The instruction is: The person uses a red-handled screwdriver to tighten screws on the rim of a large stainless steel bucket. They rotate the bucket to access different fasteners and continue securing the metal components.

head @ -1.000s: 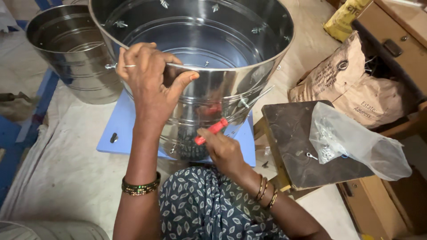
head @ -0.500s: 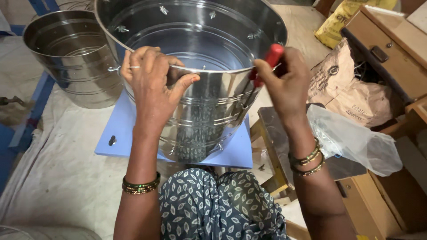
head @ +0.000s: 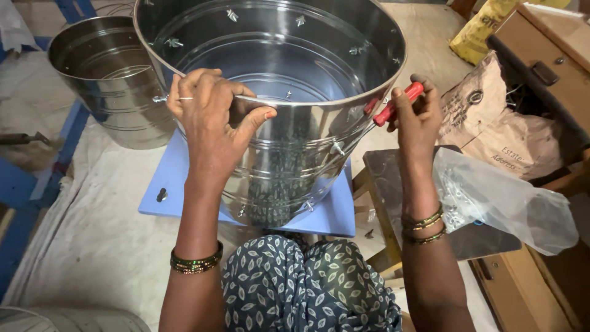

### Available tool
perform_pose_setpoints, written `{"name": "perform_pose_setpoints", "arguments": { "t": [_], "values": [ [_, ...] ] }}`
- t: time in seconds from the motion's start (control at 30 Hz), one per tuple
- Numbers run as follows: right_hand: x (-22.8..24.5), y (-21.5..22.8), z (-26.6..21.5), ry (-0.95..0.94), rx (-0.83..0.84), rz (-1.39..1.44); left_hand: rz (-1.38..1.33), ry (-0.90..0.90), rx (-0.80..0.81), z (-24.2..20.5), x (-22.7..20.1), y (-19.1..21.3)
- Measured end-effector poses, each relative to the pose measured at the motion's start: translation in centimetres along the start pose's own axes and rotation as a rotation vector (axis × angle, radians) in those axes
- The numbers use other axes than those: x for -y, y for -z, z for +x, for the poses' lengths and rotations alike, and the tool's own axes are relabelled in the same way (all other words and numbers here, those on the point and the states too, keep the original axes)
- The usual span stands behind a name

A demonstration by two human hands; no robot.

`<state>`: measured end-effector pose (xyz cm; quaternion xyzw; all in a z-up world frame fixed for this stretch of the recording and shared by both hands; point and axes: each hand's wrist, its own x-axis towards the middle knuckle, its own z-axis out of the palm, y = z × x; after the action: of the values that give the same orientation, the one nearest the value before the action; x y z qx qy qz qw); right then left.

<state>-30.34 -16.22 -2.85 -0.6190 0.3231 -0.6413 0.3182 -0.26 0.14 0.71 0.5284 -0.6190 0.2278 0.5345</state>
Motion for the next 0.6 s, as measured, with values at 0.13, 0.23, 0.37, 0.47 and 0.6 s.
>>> {"name": "perform_pose_setpoints", "arguments": {
  "t": [0.13, 0.23, 0.37, 0.47, 0.6],
  "values": [
    [0.2, 1.7, 1.6, 0.018, -0.080, 0.185, 0.023, -0.017, 0.009, -0.1, 0.0, 0.2],
    [1.0, 2.6, 2.0, 0.097, -0.070, 0.221, 0.026, -0.024, 0.017, -0.1, 0.1, 0.4],
    [1.8, 2.8, 1.5, 0.111, -0.030, 0.224, 0.026, 0.004, 0.016, -0.1, 0.1, 0.2],
    [1.6, 2.3, 1.6, 0.110, -0.028, 0.185, 0.036, 0.000, 0.032, -0.4, 0.3, 0.3],
    [-1.1, 2.4, 1.9, 0.096, -0.074, 0.181, 0.046, 0.014, 0.045, -0.4, 0.4, 0.3]
  ]
}}
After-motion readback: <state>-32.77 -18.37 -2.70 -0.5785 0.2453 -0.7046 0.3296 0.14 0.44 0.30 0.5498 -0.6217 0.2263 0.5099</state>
